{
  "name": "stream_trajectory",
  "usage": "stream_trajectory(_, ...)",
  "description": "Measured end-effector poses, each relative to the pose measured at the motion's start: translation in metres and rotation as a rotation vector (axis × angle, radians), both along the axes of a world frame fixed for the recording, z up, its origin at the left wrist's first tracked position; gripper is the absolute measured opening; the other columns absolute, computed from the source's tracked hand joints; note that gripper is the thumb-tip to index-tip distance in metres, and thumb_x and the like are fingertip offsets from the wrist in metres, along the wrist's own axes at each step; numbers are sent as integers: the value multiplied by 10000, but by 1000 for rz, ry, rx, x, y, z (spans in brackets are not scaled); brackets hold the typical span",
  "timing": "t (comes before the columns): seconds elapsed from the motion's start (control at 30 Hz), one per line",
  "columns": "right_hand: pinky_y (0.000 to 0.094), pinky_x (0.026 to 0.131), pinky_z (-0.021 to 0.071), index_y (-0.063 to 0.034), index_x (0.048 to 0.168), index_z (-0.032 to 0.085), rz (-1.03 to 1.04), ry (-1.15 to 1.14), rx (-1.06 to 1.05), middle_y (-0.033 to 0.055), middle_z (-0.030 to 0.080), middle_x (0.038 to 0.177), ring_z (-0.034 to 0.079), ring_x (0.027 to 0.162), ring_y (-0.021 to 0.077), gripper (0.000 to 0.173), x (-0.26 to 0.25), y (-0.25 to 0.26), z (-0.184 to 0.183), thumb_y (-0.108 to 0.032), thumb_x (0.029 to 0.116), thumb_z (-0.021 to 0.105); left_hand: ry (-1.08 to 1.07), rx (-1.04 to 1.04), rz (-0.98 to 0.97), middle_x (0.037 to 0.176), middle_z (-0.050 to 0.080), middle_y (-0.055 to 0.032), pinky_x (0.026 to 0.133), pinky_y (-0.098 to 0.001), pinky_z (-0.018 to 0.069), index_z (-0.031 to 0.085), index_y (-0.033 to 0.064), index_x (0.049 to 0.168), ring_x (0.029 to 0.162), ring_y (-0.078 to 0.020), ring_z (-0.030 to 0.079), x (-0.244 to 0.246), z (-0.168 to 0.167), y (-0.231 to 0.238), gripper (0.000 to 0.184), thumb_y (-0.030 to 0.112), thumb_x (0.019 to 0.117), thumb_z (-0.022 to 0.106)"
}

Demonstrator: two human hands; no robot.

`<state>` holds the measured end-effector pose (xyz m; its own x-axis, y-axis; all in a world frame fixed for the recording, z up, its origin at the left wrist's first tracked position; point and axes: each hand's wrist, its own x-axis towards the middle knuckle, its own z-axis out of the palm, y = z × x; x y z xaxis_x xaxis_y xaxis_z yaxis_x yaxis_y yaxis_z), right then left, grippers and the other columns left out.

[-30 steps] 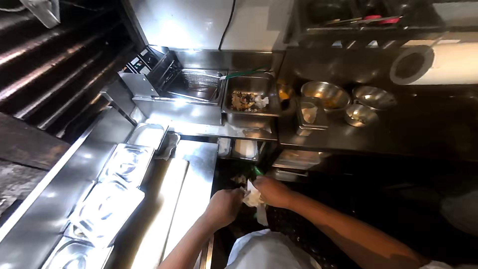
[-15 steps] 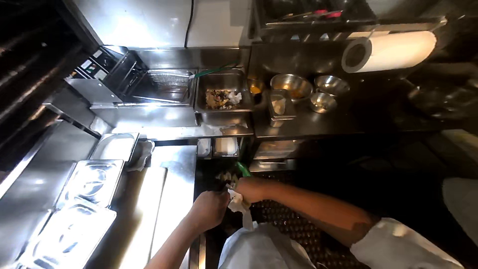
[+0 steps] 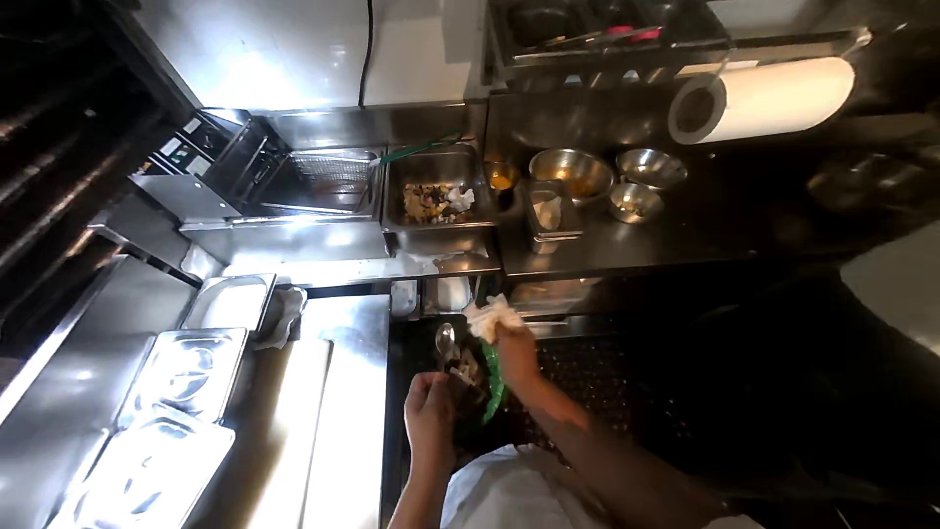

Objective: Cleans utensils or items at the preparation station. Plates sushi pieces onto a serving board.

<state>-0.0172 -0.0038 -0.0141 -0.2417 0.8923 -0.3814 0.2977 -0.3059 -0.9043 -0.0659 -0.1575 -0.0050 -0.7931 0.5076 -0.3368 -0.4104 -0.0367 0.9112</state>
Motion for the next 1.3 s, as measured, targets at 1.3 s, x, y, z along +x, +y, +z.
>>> stream_trajectory(1.3,440,801,593,20,1174,689,408,8,797,182,706,1067,695,889,272,251,20,26,43,41,925,675,160,-216,-217,609,481,32,452,-207,367,634,26,925,474,-47,423,5,13,-8,136,97,1011,558)
